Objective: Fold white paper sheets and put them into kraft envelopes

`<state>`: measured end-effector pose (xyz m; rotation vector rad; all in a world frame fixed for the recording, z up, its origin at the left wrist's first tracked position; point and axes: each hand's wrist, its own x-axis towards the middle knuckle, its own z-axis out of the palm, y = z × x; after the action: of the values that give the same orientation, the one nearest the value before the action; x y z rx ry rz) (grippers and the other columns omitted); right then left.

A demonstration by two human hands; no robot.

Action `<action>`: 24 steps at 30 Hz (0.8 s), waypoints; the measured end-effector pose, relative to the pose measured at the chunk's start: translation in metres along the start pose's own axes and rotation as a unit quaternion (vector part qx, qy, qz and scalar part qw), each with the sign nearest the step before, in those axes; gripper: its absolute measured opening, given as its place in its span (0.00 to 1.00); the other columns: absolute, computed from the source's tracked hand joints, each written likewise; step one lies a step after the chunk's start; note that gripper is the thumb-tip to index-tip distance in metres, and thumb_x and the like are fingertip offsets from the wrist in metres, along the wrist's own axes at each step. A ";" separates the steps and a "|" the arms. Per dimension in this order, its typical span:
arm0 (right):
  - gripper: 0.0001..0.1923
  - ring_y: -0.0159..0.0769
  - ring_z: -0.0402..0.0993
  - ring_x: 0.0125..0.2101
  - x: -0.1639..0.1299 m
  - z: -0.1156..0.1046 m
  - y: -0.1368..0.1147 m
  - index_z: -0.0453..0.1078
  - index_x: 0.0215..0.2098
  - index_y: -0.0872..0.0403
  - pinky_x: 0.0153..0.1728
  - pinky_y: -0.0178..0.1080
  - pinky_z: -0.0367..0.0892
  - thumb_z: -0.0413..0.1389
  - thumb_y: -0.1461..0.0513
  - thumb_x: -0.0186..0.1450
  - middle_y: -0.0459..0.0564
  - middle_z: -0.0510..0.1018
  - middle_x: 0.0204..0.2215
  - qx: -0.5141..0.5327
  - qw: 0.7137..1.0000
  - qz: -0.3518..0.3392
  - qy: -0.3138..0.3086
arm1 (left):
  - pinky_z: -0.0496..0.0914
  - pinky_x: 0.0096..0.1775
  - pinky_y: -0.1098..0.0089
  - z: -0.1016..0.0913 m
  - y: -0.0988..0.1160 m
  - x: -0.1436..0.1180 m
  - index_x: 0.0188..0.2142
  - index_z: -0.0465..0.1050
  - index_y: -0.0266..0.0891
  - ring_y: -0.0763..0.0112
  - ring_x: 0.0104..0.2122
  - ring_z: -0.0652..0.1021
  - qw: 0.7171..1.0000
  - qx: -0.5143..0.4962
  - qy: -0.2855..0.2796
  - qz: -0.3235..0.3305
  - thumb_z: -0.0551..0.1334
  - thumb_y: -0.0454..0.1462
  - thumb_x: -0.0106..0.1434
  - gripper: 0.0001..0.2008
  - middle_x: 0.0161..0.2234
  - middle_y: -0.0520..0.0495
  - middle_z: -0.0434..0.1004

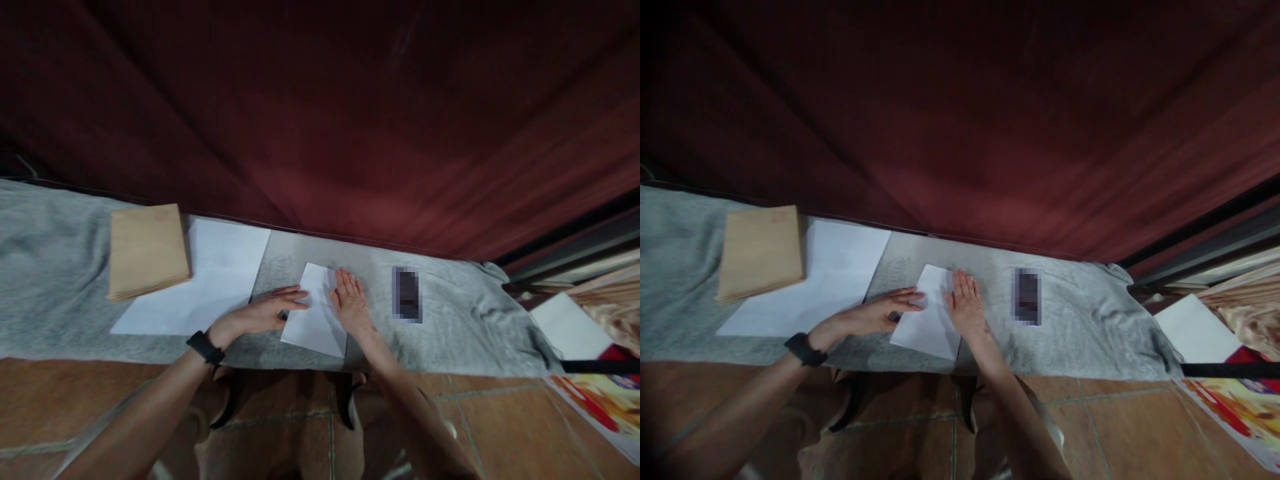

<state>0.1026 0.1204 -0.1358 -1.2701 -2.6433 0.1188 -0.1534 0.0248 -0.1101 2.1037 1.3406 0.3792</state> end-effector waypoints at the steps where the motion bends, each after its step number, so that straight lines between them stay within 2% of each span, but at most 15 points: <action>1: 0.30 0.45 0.49 0.73 -0.002 0.001 -0.006 0.51 0.74 0.59 0.72 0.51 0.46 0.40 0.54 0.79 0.54 0.51 0.74 0.007 1.000 -0.017 -0.005 | 0.56 0.69 0.57 0.000 0.001 0.001 0.61 0.74 0.49 0.57 0.71 0.60 1.000 0.000 -0.003 0.000 0.71 0.37 0.62 0.28 0.70 0.47 0.63; 6: 0.31 0.42 0.48 0.73 -0.010 0.010 -0.022 0.50 0.75 0.56 0.73 0.51 0.46 0.42 0.53 0.78 0.53 0.52 0.74 0.021 0.998 -0.051 -0.020 | 0.54 0.70 0.55 -0.002 -0.002 -0.001 0.63 0.72 0.50 0.56 0.72 0.58 1.000 -0.007 -0.009 0.008 0.70 0.38 0.63 0.28 0.71 0.48 0.61; 9: 0.31 0.43 0.49 0.73 -0.010 0.011 -0.022 0.49 0.75 0.54 0.72 0.52 0.47 0.42 0.53 0.78 0.53 0.53 0.74 0.020 0.999 -0.042 -0.020 | 0.56 0.70 0.56 -0.004 -0.012 -0.004 0.63 0.72 0.50 0.59 0.71 0.60 0.999 -0.032 -0.016 0.028 0.63 0.32 0.66 0.27 0.70 0.50 0.63; 10: 0.31 0.43 0.49 0.73 -0.010 0.011 -0.021 0.49 0.75 0.54 0.72 0.52 0.47 0.42 0.53 0.78 0.53 0.53 0.74 0.020 0.999 -0.040 -0.019 | 0.58 0.69 0.56 -0.004 -0.015 -0.003 0.62 0.72 0.50 0.61 0.70 0.62 0.999 -0.040 -0.005 0.032 0.60 0.30 0.66 0.26 0.69 0.50 0.65; 12: 0.30 0.43 0.49 0.73 -0.009 0.010 -0.022 0.49 0.75 0.54 0.72 0.52 0.47 0.41 0.53 0.79 0.52 0.53 0.74 0.020 0.999 -0.035 -0.017 | 0.61 0.68 0.58 -0.001 -0.016 0.004 0.62 0.73 0.46 0.64 0.67 0.67 0.997 -0.044 0.055 0.026 0.55 0.28 0.67 0.26 0.66 0.48 0.70; 14: 0.30 0.44 0.49 0.73 -0.009 0.009 -0.025 0.50 0.75 0.55 0.72 0.52 0.46 0.41 0.52 0.79 0.52 0.53 0.74 0.018 0.999 -0.028 -0.016 | 0.63 0.67 0.57 0.008 -0.010 0.018 0.63 0.71 0.42 0.64 0.66 0.68 0.989 -0.014 0.146 -0.002 0.54 0.30 0.69 0.25 0.66 0.44 0.70; 15: 0.30 0.44 0.49 0.73 -0.009 0.009 -0.026 0.50 0.75 0.55 0.72 0.51 0.46 0.41 0.52 0.79 0.52 0.53 0.74 0.017 0.999 -0.025 -0.015 | 0.62 0.68 0.56 0.014 -0.003 0.026 0.65 0.68 0.40 0.63 0.68 0.67 0.985 0.015 0.171 -0.025 0.53 0.31 0.70 0.25 0.67 0.42 0.67; 19: 0.28 0.43 0.49 0.73 -0.010 0.011 -0.030 0.53 0.74 0.55 0.72 0.51 0.46 0.41 0.55 0.79 0.53 0.54 0.73 0.009 1.000 -0.013 -0.009 | 0.53 0.71 0.52 0.042 0.028 0.057 0.67 0.64 0.28 0.55 0.71 0.61 0.965 0.138 0.199 -0.101 0.49 0.34 0.73 0.26 0.70 0.32 0.61; 21: 0.28 0.44 0.49 0.73 -0.009 0.013 -0.030 0.54 0.74 0.55 0.72 0.52 0.47 0.41 0.58 0.78 0.54 0.54 0.73 0.002 1.000 -0.006 -0.004 | 0.52 0.71 0.51 0.053 0.037 0.064 0.68 0.62 0.27 0.54 0.71 0.60 0.956 0.169 0.214 -0.109 0.48 0.34 0.73 0.26 0.70 0.30 0.60; 24: 0.28 0.44 0.49 0.73 -0.008 0.013 -0.030 0.53 0.74 0.55 0.71 0.52 0.48 0.41 0.60 0.78 0.55 0.54 0.73 -0.012 1.000 0.005 -0.005 | 0.51 0.71 0.49 0.060 0.039 0.066 0.69 0.60 0.29 0.54 0.71 0.59 0.947 0.183 0.240 -0.109 0.47 0.35 0.73 0.27 0.70 0.32 0.60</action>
<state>0.0820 0.0954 -0.1448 -1.2940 -2.6538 0.0964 -0.0634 0.0513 -0.1372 2.2048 2.0414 0.6140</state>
